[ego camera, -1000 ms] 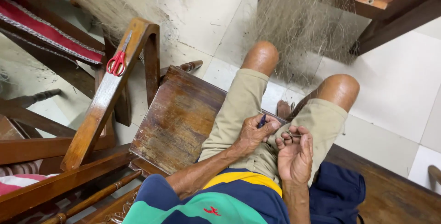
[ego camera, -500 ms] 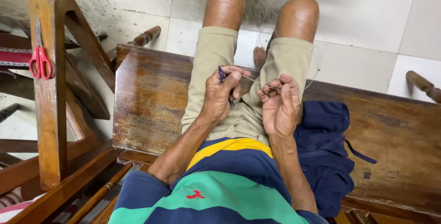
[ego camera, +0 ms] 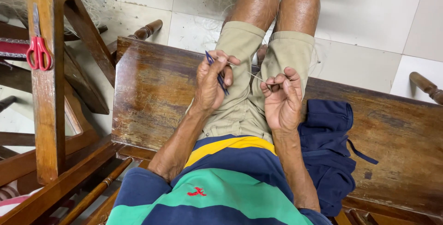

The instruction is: Repair a fine-mesh fishing net using a netting needle and line while sitting on a bench.

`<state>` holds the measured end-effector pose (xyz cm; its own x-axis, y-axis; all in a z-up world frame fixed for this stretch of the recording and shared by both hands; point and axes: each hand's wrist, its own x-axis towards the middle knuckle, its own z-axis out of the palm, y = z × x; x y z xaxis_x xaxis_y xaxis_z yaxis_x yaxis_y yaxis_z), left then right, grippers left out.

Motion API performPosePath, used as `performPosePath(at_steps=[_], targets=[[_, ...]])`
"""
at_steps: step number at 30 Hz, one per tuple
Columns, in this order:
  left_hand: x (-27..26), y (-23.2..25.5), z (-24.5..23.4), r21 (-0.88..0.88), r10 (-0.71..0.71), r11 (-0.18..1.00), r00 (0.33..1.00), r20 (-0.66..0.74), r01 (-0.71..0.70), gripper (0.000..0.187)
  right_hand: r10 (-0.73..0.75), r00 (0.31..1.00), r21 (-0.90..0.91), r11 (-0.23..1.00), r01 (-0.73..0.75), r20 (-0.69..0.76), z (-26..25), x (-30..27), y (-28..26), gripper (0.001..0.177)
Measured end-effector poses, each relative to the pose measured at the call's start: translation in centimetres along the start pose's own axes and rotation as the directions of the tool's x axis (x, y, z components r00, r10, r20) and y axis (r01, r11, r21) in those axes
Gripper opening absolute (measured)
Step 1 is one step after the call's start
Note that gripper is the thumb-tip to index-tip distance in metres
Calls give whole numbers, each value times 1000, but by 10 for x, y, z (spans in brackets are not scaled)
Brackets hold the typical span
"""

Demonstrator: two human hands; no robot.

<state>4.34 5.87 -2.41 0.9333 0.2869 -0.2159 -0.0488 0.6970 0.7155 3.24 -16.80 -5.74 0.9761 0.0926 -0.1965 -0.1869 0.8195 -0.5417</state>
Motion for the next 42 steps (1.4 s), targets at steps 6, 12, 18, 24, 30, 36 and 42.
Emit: performPosePath(at_steps=[6, 12, 18, 24, 30, 36, 42], targets=[[24, 28, -9, -16, 71, 997, 997, 10, -70, 13, 7, 1000, 31, 999, -8, 17, -8, 10, -8, 33], [39, 36, -30, 14, 54, 998, 998, -32, -54, 15, 1, 1000, 8, 1000, -1, 6, -6, 16, 3, 30], [39, 35, -54, 119, -89, 987, 985, -149, 107, 15, -35, 999, -62, 997, 36, 7, 0, 20, 5, 28], [11, 46, -62, 229, -98, 964, 983, -157, 133, 22, -63, 998, -70, 996, 62, -2, -3, 17, 3, 24], [-30, 51, -52, 347, -3, 937, 992, -125, 46, 20, -86, 996, -61, 994, 86, 7, -3, 11, 0, 21], [-43, 50, -31, 736, -10, 674, 994, 106, -72, 24, -107, 994, -71, 992, 107, 7, -5, 14, -3, 24], [-46, 43, 15, 834, -13, 483, 950, 313, -268, 46, -135, 991, -88, 987, 134, -4, -1, 15, -7, 28]])
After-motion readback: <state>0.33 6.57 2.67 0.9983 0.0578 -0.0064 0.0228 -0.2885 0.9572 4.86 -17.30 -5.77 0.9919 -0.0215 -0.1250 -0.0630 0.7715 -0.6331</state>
